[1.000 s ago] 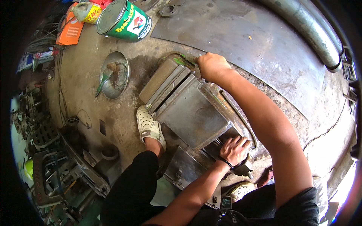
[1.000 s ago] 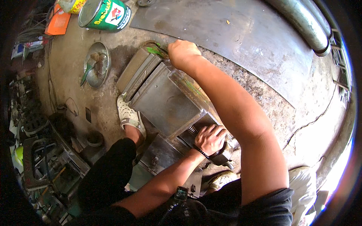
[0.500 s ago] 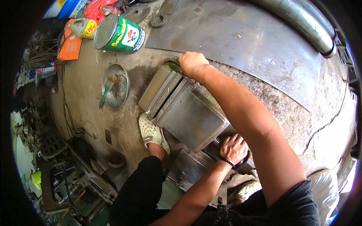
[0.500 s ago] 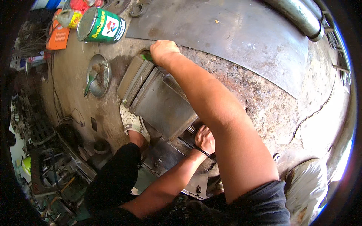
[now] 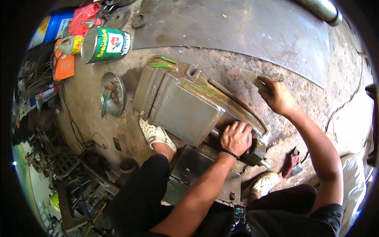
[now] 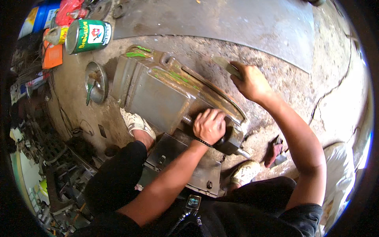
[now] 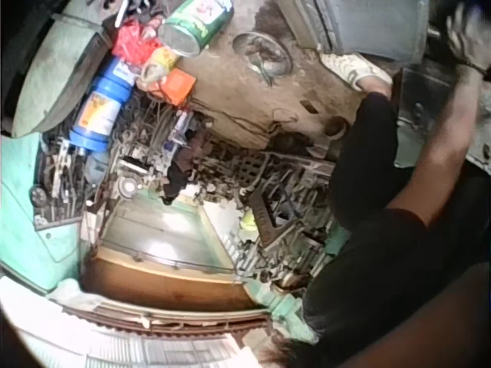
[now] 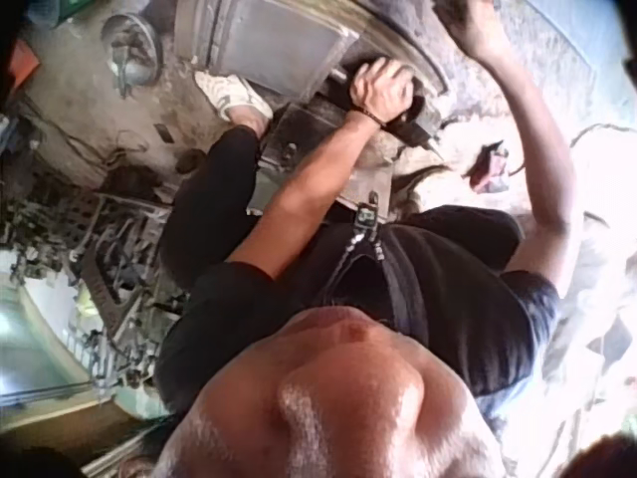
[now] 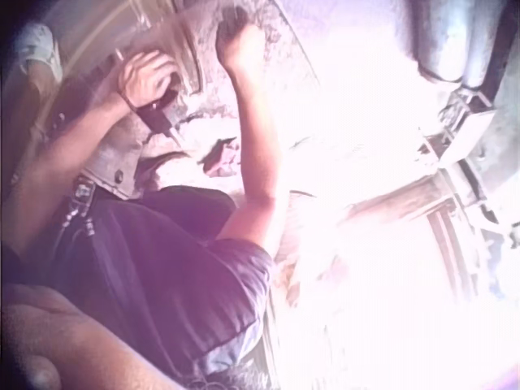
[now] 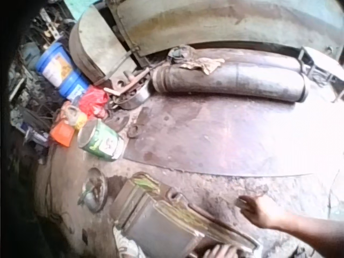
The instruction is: The person scrubs a metal part clamped in a bench vise using a green brush and a dark abrasive pad. They repeatedly scrub the top and side surfaces of the part, occasionally pausing to wipe it with their hand.
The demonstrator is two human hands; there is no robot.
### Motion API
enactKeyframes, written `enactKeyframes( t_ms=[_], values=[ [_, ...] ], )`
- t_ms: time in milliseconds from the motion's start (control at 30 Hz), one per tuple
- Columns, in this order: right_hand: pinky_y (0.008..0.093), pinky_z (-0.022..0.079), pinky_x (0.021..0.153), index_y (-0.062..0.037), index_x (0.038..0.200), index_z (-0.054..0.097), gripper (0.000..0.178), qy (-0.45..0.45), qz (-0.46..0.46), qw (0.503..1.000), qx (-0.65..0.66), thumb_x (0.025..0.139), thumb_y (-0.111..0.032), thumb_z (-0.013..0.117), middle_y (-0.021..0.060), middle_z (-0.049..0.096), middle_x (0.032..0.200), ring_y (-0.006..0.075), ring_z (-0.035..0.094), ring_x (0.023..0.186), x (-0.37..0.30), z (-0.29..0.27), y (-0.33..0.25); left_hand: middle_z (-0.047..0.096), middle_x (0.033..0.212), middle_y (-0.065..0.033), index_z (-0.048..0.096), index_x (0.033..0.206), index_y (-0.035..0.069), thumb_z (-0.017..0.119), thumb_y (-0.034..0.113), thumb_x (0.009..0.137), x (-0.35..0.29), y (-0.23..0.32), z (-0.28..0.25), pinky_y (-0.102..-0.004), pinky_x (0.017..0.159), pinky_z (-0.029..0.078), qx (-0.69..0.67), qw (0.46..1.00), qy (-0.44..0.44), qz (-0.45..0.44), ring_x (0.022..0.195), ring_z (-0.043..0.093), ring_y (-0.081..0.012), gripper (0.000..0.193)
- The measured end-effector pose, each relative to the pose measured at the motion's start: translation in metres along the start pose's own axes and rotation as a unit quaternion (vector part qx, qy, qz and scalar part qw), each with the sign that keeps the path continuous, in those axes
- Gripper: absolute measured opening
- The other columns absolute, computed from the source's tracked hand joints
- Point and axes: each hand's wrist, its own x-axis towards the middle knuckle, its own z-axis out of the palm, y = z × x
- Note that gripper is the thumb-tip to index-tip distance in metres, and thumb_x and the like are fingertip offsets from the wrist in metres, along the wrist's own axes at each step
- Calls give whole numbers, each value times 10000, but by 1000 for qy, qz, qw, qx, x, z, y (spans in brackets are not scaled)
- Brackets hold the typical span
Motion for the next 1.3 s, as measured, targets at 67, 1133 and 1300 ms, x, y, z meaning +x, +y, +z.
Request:
enactKeyframes(
  t_ms=[67, 1133, 1300],
  values=[
    [488, 540, 850, -13, 1291, 605, 394, 1, 22, 1000, -7, 915, -129, 627, 272, 702, 1007, 440, 679, 969, -34, -6, 18, 674, 1012, -38, 696, 967, 123, 664, 167, 795, 1, 0, 1, -421, 757, 513, 4, 1000, 3, 10, 932, 649, -253, 181],
    [483, 524, 914, -83, 1343, 627, 397, 75, 343, 931, -103, 962, -122, 520, 282, 686, 1114, 438, 658, 1068, -206, 7, -30, 683, 1005, -37, 716, 948, 152, 631, 135, 828, -3, -7, 9, -447, 821, 518, -48, 997, 54, 31, 982, 654, -281, 147],
    [514, 549, 845, -97, 1291, 629, 390, -62, 288, 929, -223, 920, -59, 513, 302, 687, 1019, 440, 686, 981, -283, -57, -58, 668, 1005, -47, 727, 1016, 166, 673, 186, 807, -5, -11, 14, -452, 834, 506, -58, 995, 72, 32, 993, 643, -272, 216]
  ],
)
